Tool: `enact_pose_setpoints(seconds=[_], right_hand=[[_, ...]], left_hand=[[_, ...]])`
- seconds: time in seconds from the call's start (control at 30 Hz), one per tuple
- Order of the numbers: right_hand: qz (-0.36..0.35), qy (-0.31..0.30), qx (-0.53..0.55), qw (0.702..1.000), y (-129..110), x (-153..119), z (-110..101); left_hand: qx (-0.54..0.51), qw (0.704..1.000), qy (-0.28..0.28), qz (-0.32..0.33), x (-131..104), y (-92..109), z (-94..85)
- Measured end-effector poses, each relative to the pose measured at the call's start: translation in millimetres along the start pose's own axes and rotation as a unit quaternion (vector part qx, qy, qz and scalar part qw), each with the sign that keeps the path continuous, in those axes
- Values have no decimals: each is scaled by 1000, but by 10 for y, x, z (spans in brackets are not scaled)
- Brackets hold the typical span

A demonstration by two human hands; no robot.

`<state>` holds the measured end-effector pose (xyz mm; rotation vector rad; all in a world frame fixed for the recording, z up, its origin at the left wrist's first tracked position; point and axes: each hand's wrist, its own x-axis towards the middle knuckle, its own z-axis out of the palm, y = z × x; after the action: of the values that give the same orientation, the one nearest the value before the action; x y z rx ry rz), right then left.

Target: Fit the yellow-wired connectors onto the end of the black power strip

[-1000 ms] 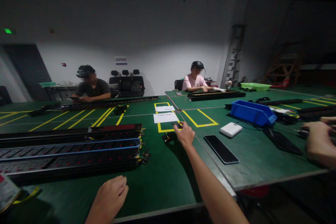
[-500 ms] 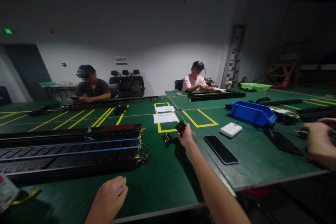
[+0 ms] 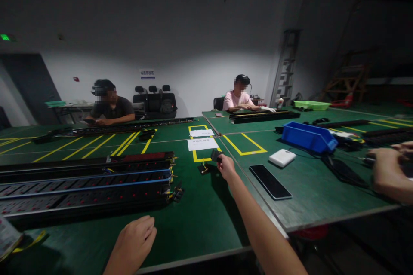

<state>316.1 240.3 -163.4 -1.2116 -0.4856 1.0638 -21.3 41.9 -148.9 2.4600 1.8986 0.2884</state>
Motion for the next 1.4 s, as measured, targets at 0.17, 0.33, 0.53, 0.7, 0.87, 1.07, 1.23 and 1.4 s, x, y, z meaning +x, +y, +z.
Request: enact_pose_setpoints(seconds=[0.17, 0.33, 0.53, 0.7, 0.87, 1.07, 1.23, 1.4], right_hand=[[-133, 9, -155, 979, 13, -3, -55], [-214, 22, -293, 932, 45, 40, -101], [-222, 29, -297, 928, 73, 85, -103], [-220, 20, -279, 934, 74, 73, -104], [-232, 3, -297, 926, 83, 59, -89], [-164, -17, -197, 966, 51, -21, -31], [-203, -20, -259, 944, 39, -76, -14], [-260, 0, -373, 891, 69, -84, -58]], left_hand=[[0, 1000, 3, 1, -1, 11, -26], [-8, 1000, 3, -1, -20, 23, -52], [-3, 1000, -1, -5, -23, 42, -80], [-3, 1000, -7, -5, -10, 45, -77], [4, 1000, -5, -5, -16, 26, -51], [-4, 1000, 0, -2, -20, 32, -64], [-8, 1000, 7, -4, -18, 38, -76], [-13, 1000, 10, 0, -22, 26, -50]])
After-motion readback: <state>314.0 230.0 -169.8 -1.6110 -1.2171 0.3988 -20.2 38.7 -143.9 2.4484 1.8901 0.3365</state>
